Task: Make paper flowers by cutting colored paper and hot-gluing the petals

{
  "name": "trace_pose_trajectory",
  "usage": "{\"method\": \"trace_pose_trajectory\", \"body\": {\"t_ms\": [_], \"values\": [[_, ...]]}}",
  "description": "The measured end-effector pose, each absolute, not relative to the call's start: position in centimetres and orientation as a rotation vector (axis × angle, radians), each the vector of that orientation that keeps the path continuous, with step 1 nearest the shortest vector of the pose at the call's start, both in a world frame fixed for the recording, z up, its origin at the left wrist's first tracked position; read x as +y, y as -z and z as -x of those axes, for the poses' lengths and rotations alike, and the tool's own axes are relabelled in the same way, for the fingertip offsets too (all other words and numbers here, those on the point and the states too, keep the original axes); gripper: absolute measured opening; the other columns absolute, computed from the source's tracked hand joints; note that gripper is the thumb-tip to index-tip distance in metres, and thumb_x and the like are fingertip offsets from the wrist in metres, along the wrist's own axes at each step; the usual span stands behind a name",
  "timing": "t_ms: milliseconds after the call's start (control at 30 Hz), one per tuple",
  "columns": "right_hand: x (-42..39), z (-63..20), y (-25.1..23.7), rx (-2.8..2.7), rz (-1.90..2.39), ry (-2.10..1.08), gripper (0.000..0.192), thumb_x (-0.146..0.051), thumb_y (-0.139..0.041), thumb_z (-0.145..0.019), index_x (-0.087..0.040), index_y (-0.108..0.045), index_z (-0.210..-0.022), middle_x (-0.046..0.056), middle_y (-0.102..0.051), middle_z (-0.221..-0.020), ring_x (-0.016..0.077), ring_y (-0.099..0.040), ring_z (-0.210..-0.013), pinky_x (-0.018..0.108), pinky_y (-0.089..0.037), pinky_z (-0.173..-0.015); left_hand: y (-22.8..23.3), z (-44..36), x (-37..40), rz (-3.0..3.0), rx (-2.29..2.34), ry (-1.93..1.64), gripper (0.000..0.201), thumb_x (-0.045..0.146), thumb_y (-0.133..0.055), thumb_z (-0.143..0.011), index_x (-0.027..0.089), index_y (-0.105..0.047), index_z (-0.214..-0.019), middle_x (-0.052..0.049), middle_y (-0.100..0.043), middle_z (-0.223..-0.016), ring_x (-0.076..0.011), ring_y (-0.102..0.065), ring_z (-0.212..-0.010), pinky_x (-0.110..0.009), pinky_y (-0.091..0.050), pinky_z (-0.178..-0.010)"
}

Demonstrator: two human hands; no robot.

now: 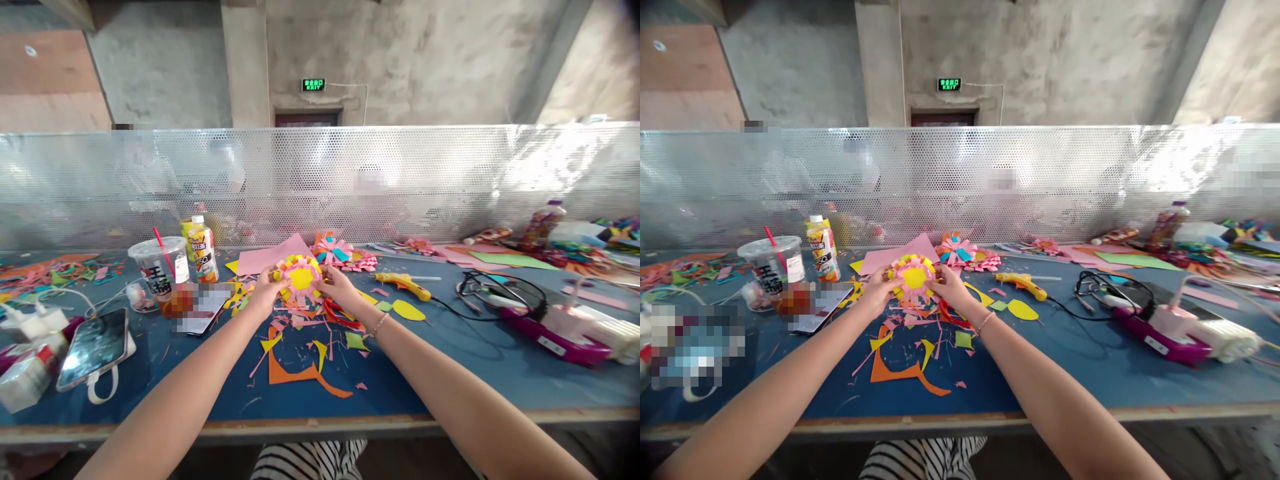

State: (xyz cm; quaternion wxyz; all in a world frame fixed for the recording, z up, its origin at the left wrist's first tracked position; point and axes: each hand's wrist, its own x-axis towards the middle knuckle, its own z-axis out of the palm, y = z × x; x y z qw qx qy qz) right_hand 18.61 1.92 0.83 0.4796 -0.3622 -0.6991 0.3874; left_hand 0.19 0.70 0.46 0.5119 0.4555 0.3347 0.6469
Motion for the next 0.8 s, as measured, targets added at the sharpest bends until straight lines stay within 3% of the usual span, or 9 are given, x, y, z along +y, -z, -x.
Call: {"method": "trace_pose_trajectory", "body": {"t_ms": [267, 467, 633, 800], "values": [[1.7, -18.7, -1.2, -1.727, 0.859, -1.009, 0.035, -0.037, -0.061, -0.071, -0.018, -0.049, -0.099, 0.002, -0.056, -0.09, 0.0124, -0.055, -0.077, 0.023, -0.049, -0.06, -0.5, -0.4, 0.3, -1.051, 0.854, -1.623, 0.052, 0.021, -0.075, -0.049, 0.019, -0.047, -0.094, 0.001, -0.057, -0.082, -0.0116, -0.06, -0.065, -0.023, -0.048, -0.055], [1.0, -18.5, -1.5, -1.646, 0.786, -1.255, 0.042, -0.036, -0.064, -0.07, -0.024, -0.046, -0.106, 0.004, -0.052, -0.105, 0.0129, -0.056, -0.086, 0.025, -0.051, -0.067, -0.6, -0.2, 0.7, -0.914, 0.839, -1.656, 0.048, 0.016, -0.072, -0.051, 0.019, -0.047, -0.092, -0.001, -0.059, -0.084, -0.0111, -0.06, -0.063, -0.022, -0.048, -0.054], [1.1, -18.4, -1.2, -1.615, 0.859, -1.254, 0.052, -0.028, -0.07, -0.063, -0.023, -0.043, -0.107, 0.0, -0.052, -0.09, 0.0111, -0.057, -0.076, 0.026, -0.052, -0.067, -0.6, -0.1, 0.9, -0.866, 0.85, -1.678, 0.046, 0.014, -0.07, -0.053, 0.019, -0.046, -0.093, 0.0, -0.059, -0.085, -0.0104, -0.06, -0.062, -0.022, -0.047, -0.053], [1.5, -18.5, -1.2, -1.626, 0.881, -1.168, 0.054, -0.029, -0.071, -0.062, -0.022, -0.043, -0.107, 0.0, -0.052, -0.09, 0.0113, -0.055, -0.076, 0.026, -0.051, -0.065, -0.4, -0.3, 1.0, -0.895, 0.871, -1.651, 0.044, 0.014, -0.07, -0.055, 0.018, -0.047, -0.092, -0.001, -0.059, -0.087, -0.0112, -0.061, -0.063, -0.025, -0.05, -0.055]]}}
